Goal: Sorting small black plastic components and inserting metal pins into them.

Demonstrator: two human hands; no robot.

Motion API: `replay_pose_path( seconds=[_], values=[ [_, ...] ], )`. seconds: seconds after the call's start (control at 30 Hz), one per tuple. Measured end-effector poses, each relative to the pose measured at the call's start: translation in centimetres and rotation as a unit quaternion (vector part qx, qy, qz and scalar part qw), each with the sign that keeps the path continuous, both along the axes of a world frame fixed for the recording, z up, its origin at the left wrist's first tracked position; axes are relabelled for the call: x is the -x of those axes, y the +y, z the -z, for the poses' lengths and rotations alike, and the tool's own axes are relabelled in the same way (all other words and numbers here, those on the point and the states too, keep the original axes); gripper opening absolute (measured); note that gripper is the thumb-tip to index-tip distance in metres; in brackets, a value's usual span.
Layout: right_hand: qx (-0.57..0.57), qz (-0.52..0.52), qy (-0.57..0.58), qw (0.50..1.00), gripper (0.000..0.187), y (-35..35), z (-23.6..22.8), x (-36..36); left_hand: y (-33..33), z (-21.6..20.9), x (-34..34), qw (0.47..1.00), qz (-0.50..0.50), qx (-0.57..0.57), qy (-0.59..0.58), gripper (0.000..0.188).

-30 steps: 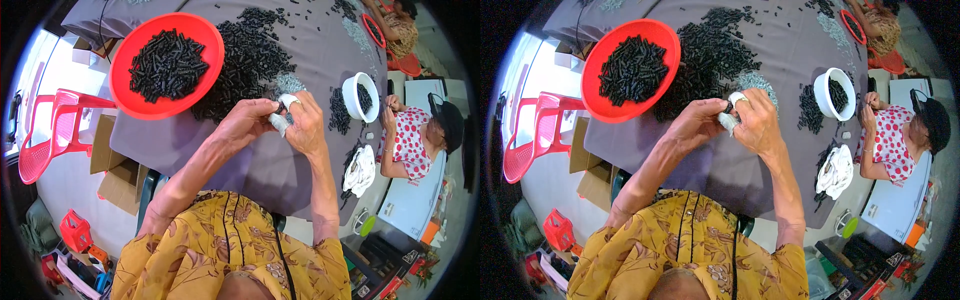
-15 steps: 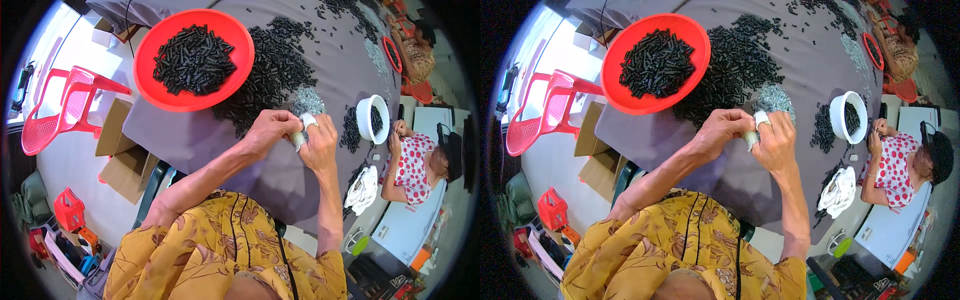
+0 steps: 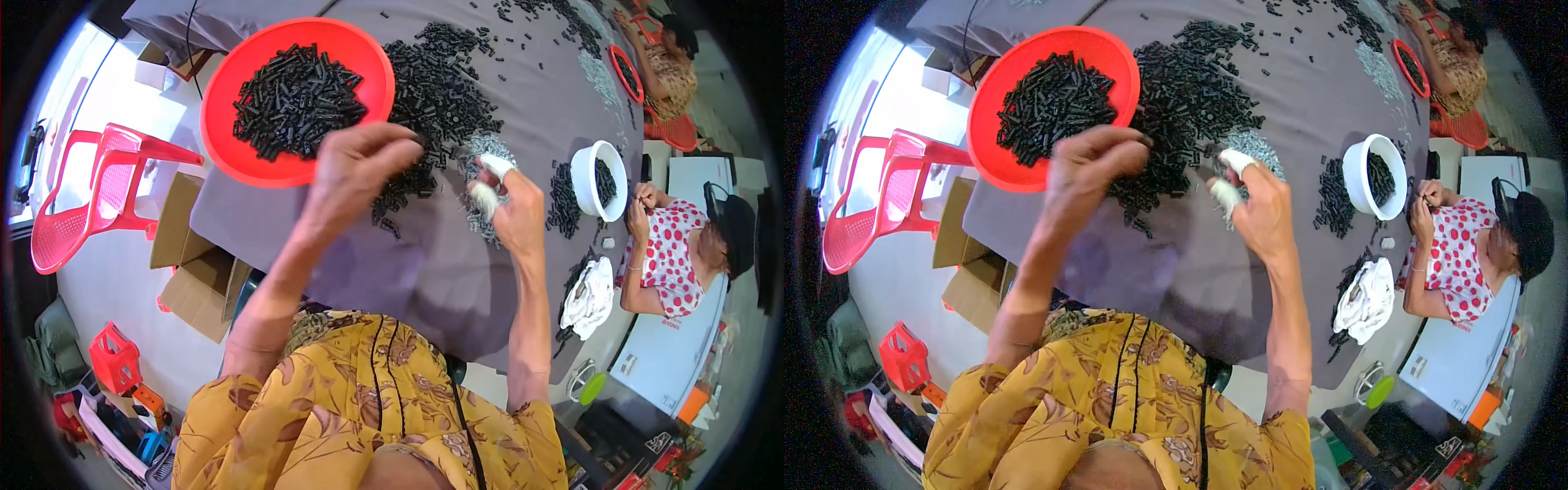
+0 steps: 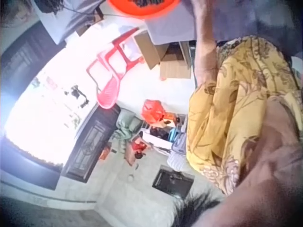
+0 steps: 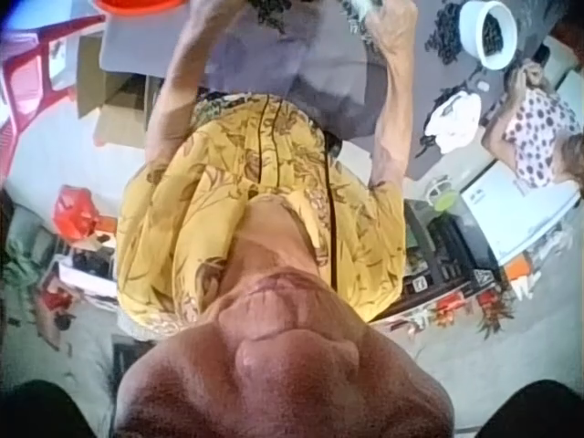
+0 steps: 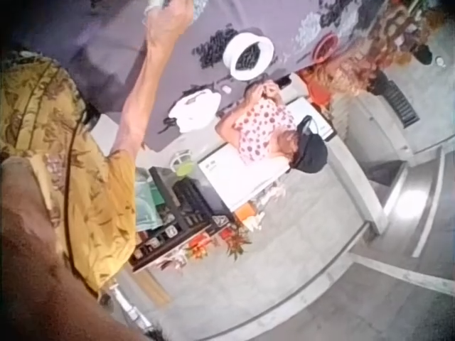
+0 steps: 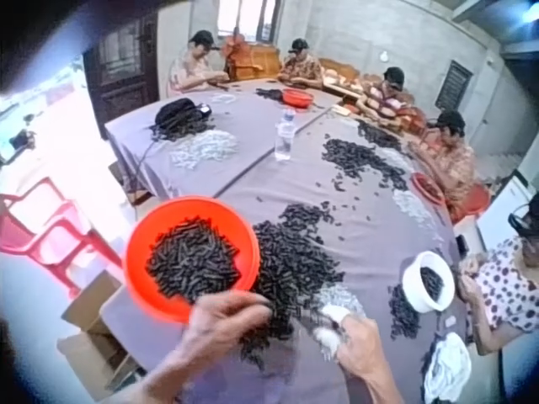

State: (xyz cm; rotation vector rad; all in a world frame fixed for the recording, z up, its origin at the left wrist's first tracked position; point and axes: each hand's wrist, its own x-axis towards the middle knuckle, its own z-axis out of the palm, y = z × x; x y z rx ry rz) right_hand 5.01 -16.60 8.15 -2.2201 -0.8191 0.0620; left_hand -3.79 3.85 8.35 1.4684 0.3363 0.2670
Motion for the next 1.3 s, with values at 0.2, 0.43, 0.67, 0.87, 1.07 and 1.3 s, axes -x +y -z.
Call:
replay_pose_path(
  seconds=[0.2,0.43,0.67,0.87,1.07,1.3],
  values=[
    [0.082,0.021,-0.029,0.996,0.014,0.8,3.7,-2.2,7.4,1.9,0.4,0.963,-0.131,-0.235,0.009,0.017],
    [0.178,0.024,-0.067,0.981,0.011,3.9,5.8,-2.7,8.7,2.3,1.4,0.908,-0.167,-0.384,0.013,0.02],
    [0.243,0.01,-0.044,0.969,0.013,4.5,6.2,-3.4,4.9,0.0,1.7,0.927,-0.1,-0.357,-0.053,0.016],
    [0.045,0.019,0.086,0.995,0.015,3.3,5.9,-3.2,0.8,0.8,1.0,0.951,-0.03,-0.283,-0.117,0.015],
    [-0.185,0.019,0.346,0.92,0.017,1.5,3.4,-1.5,-2.3,2.8,0.1,0.988,0.064,-0.135,-0.028,0.022],
    [-0.132,-0.002,0.159,0.978,0.02,0.8,1.1,0.8,-4.4,2.8,-0.6,0.994,0.092,0.06,-0.022,0.02]
  ],
)
